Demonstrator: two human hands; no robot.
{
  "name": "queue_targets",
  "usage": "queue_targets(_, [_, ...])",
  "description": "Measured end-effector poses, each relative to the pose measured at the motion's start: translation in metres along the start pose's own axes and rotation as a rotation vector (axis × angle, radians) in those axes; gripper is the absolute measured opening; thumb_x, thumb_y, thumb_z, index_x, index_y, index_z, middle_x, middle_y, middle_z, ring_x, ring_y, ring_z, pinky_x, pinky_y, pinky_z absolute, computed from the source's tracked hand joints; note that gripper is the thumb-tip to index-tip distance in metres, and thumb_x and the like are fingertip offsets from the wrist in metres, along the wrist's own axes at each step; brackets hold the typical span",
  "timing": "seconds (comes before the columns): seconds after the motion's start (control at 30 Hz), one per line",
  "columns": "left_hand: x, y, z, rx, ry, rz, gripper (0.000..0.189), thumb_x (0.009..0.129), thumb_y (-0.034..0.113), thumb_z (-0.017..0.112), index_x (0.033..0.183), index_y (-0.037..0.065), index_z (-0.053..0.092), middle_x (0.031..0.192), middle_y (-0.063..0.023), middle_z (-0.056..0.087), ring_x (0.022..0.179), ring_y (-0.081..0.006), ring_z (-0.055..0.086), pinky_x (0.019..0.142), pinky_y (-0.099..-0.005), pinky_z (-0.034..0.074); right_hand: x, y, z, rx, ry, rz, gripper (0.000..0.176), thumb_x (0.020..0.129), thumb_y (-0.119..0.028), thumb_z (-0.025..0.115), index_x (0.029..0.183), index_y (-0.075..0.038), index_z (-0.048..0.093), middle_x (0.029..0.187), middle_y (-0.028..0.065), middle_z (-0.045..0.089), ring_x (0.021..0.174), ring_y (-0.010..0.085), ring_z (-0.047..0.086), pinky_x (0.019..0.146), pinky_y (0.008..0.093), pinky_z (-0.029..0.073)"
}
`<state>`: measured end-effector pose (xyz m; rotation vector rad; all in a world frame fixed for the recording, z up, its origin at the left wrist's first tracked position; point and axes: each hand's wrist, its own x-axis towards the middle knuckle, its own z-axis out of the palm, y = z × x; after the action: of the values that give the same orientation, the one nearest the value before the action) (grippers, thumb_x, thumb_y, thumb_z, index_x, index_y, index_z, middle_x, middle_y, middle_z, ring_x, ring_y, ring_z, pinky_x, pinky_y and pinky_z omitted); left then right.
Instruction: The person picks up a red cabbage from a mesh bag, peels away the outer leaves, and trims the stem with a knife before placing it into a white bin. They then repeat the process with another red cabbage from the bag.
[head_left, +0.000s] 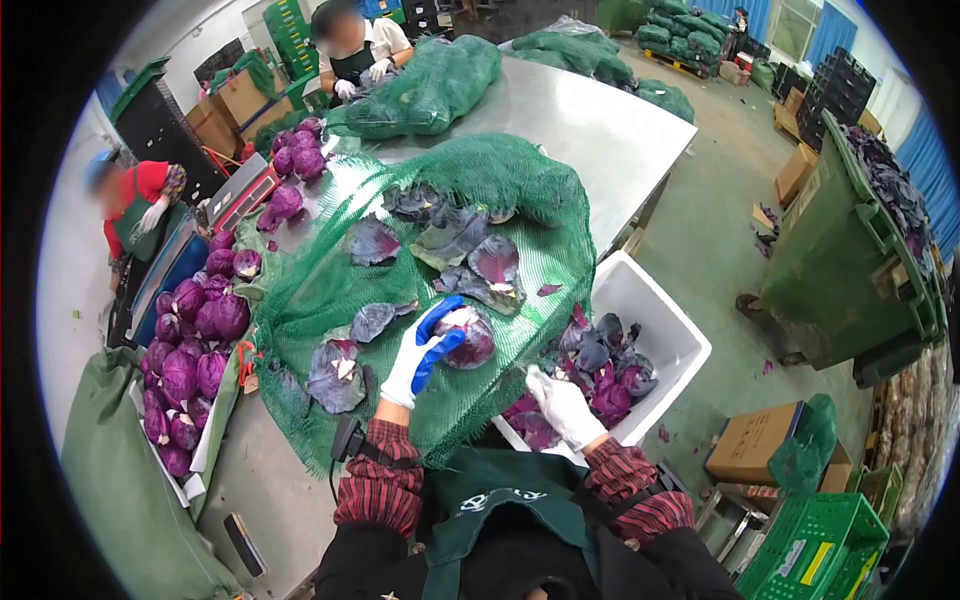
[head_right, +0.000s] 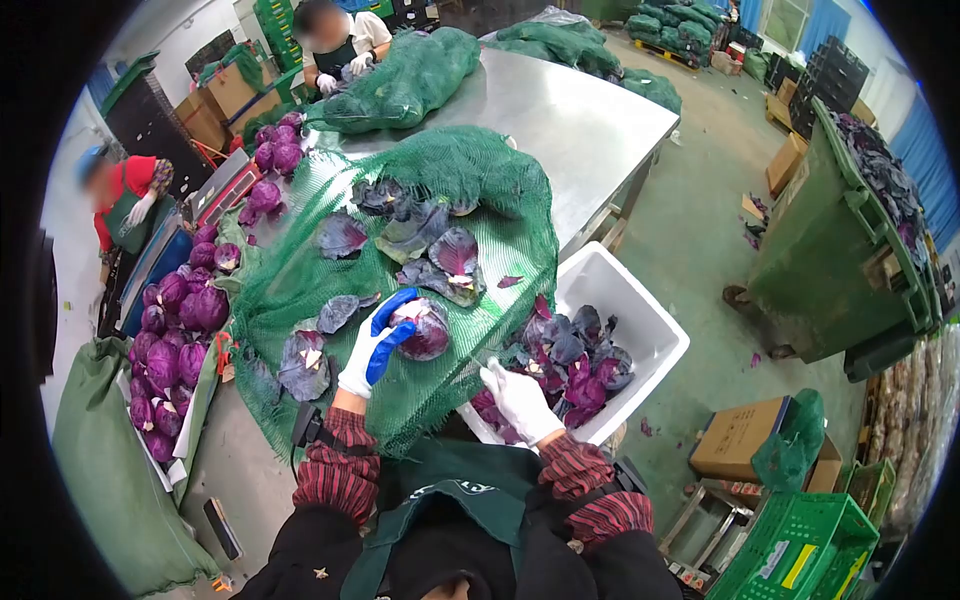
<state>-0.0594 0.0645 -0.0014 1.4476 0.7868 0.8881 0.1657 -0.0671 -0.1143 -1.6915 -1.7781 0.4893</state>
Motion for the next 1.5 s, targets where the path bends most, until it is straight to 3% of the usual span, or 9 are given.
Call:
queue_targets(0.2, [-0.005,-0.010,0.004,0.019,-0.033,0.040,0.065,0.077,0.016,0.078,0.135,0.001,0.050,0.135,-0.0091,0.053,0.125,-0.0200,0.048,0.109,-0.0335,0.035,0.017,-0.043,-0.021,0.190,-0.004,0.103,0.050,0.101,-0.039,0.038,0.134,-0.002,0.047,0.126,0.0224,0.057,0.099,0.0360,0.063,0.083,0.0438,0.051])
queue_targets(0.5, [-0.022,-0.018,0.018,0.304,0.103,0.189,0.064,0.075,0.018,0.080,0.131,0.001,0.055,0.136,-0.0121,0.052,0.127,-0.0231,0.048,0.108,-0.0356,0.037,0.072,-0.062,0.012,-0.135,0.260,-0.092,0.048,0.102,-0.039,0.038,0.112,0.001,0.063,0.104,0.0239,0.066,0.083,0.0383,0.065,0.069,0.0432,0.052])
queue_targets(0.57, [-0.020,-0.016,0.024,0.377,0.106,0.247,0.062,0.074,0.020,0.080,0.128,0.001,0.058,0.135,-0.0136,0.052,0.129,-0.0246,0.047,0.108,-0.0363,0.036,0.084,-0.078,-0.036,0.506,-0.048,0.505,0.052,0.101,-0.044,0.035,0.107,-0.002,0.064,0.077,0.0190,0.066,0.066,0.0324,0.065,0.064,0.0415,0.049])
queue_targets(0.77, [-0.048,-0.030,0.018,0.093,0.196,0.203,0.063,0.073,0.008,0.080,0.130,0.003,0.055,0.142,-0.0131,0.046,0.130,-0.0235,0.045,0.109,-0.0370,0.036,0.093,-0.031,-0.024,0.548,-0.015,0.569,0.052,0.099,-0.047,0.040,0.086,-0.004,0.066,0.059,0.0123,0.060,0.048,0.0247,0.057,0.057,0.0383,0.046])
queue_targets(0.9, [-0.052,-0.037,-0.001,0.025,0.235,0.067,0.072,0.073,0.008,0.081,0.136,0.004,0.047,0.137,-0.0115,0.050,0.127,-0.0222,0.047,0.107,-0.0358,0.039,0.091,-0.023,0.004,-0.196,0.364,0.276,0.051,0.099,-0.048,0.041,0.103,-0.001,0.061,0.066,0.0183,0.065,0.058,0.0330,0.064,0.055,0.0430,0.050])
queue_targets(1.03, [-0.046,-0.029,0.006,0.504,0.303,0.210,0.081,0.065,0.022,0.085,0.136,0.008,0.050,0.126,-0.0143,0.051,0.114,-0.0278,0.051,0.101,-0.0393,0.042,0.068,-0.102,-0.031,0.029,0.104,0.081,0.065,0.099,-0.044,0.044,0.144,0.001,0.028,0.069,0.0223,0.064,0.060,0.0390,0.064,0.052,0.0463,0.049])
queue_targets(1.17, [-0.046,-0.016,0.018,0.754,0.283,0.206,0.085,0.061,0.024,0.086,0.138,0.013,0.051,0.115,-0.0144,0.047,0.104,-0.0299,0.051,0.094,-0.0396,0.044,0.056,-0.119,-0.026,0.042,-0.059,0.094,0.064,0.099,-0.045,0.041,0.145,-0.001,0.029,0.077,0.0218,0.066,0.070,0.0403,0.065,0.063,0.0478,0.051])
queue_targets(1.3, [-0.048,0.000,0.028,0.704,0.268,0.197,0.083,0.062,0.026,0.085,0.137,0.013,0.052,0.111,-0.0130,0.045,0.104,-0.0290,0.049,0.094,-0.0388,0.043,0.067,-0.074,-0.017,-0.123,0.025,0.127,0.046,0.102,-0.038,0.036,0.109,-0.001,0.062,0.083,0.0212,0.067,0.077,0.0395,0.065,0.068,0.0474,0.051])
queue_targets(1.5, [-0.052,-0.022,0.027,0.872,0.309,0.336,0.082,0.062,0.024,0.085,0.134,0.007,0.051,0.129,-0.0178,0.048,0.119,-0.0337,0.050,0.100,-0.0417,0.043,0.049,-0.084,-0.010,0.011,0.014,-0.010,0.065,0.101,-0.043,0.038,0.142,0.008,0.030,0.076,0.0247,0.064,0.066,0.0398,0.063,0.060,0.0472,0.050])
